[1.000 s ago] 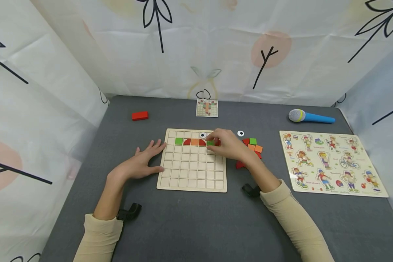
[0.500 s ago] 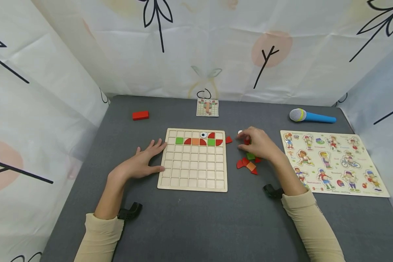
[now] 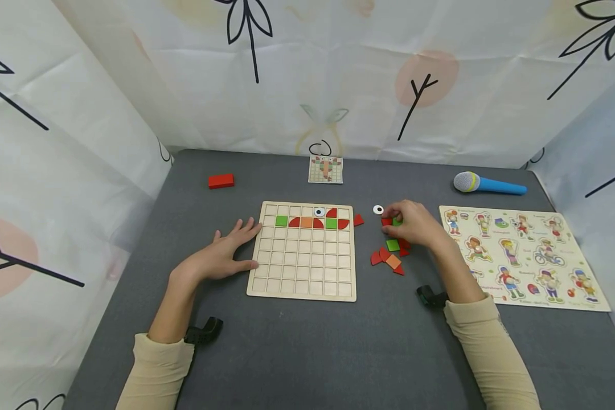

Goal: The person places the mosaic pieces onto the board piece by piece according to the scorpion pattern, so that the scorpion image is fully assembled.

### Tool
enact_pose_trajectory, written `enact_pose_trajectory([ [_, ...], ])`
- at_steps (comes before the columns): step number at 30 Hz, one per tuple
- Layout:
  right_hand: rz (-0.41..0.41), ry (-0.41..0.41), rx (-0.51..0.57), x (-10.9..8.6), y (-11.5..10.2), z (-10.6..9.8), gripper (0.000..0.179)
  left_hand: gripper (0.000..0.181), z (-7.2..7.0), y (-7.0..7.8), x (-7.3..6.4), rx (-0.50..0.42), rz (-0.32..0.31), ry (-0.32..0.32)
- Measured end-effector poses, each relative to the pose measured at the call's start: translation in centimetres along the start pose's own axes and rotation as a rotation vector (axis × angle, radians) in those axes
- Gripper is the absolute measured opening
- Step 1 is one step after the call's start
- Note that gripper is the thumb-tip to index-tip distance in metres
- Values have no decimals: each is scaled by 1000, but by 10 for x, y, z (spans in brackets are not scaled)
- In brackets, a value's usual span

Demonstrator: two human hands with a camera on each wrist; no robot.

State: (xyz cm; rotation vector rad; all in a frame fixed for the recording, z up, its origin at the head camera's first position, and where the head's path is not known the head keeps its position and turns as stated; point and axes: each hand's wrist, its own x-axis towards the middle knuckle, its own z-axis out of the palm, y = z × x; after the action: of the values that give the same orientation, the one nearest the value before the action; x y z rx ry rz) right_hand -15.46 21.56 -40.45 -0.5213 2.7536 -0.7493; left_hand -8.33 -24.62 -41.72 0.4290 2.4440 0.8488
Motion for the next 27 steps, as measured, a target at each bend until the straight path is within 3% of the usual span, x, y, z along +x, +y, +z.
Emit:
enact_pose_trajectory([
  [10, -49, 24, -1, 3, -8, 3, 21, 95, 0, 1, 0, 8, -12, -2],
  [20, -161, 8, 155, 12, -40, 15, 27, 95, 1, 1, 0, 4, -11, 0],
  [27, -232, -19, 264, 31, -68, 27, 27, 95, 1, 0, 1, 5, -6, 2],
])
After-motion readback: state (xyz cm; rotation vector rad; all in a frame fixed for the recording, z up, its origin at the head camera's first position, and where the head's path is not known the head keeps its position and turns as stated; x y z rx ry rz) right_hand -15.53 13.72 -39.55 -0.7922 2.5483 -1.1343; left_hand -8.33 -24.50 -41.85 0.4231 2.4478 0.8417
